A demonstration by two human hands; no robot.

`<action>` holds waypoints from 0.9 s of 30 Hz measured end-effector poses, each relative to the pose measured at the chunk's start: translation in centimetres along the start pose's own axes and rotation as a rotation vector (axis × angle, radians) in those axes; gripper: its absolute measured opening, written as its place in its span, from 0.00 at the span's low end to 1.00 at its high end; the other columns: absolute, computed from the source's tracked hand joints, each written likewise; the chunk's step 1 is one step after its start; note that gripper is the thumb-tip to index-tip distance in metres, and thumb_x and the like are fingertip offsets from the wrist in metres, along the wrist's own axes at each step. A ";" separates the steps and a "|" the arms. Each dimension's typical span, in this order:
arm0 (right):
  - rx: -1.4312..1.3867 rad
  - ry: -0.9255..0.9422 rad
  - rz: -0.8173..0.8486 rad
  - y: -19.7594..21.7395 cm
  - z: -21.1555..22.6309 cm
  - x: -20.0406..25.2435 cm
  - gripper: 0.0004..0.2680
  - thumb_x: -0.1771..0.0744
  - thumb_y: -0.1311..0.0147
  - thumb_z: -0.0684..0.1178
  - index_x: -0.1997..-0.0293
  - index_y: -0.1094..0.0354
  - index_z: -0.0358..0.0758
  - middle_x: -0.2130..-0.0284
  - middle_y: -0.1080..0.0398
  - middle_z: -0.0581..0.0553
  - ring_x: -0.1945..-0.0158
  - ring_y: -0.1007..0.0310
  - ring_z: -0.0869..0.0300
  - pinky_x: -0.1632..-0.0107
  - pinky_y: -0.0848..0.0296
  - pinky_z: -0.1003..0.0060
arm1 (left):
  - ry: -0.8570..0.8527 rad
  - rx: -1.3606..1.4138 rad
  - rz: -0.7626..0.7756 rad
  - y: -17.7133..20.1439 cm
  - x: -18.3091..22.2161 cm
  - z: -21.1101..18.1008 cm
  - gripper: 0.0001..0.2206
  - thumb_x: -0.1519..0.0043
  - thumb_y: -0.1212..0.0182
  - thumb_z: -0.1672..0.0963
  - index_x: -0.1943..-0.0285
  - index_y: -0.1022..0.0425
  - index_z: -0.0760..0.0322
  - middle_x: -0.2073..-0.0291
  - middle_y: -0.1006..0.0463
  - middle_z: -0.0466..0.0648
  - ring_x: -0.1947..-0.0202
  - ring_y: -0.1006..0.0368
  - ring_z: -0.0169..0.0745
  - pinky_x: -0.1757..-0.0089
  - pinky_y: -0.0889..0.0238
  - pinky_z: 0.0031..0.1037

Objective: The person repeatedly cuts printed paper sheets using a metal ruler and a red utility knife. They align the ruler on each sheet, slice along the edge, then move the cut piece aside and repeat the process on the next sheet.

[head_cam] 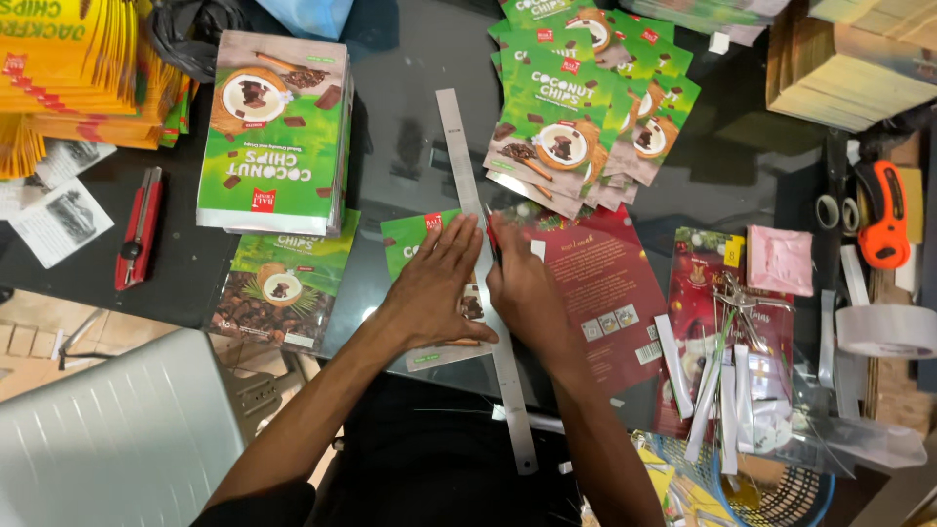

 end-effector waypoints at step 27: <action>-0.780 -0.747 -0.452 -5.6 -18.3 29.9 0.17 0.38 0.35 0.39 0.44 0.31 0.31 0.64 0.17 0.30 0.65 0.14 0.47 0.61 0.17 0.58 | -0.582 0.842 0.527 -0.5 5.3 -13.9 0.18 0.38 0.49 0.65 0.42 0.23 0.58 0.48 0.17 0.50 0.51 0.19 0.49 0.52 0.29 0.33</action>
Point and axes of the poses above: each hand's wrist, its own x-axis away from the middle knuckle, its own y-axis out of the back of the hand, z = x × y, the point moved 9 cm from there along -x, towards the middle knuckle
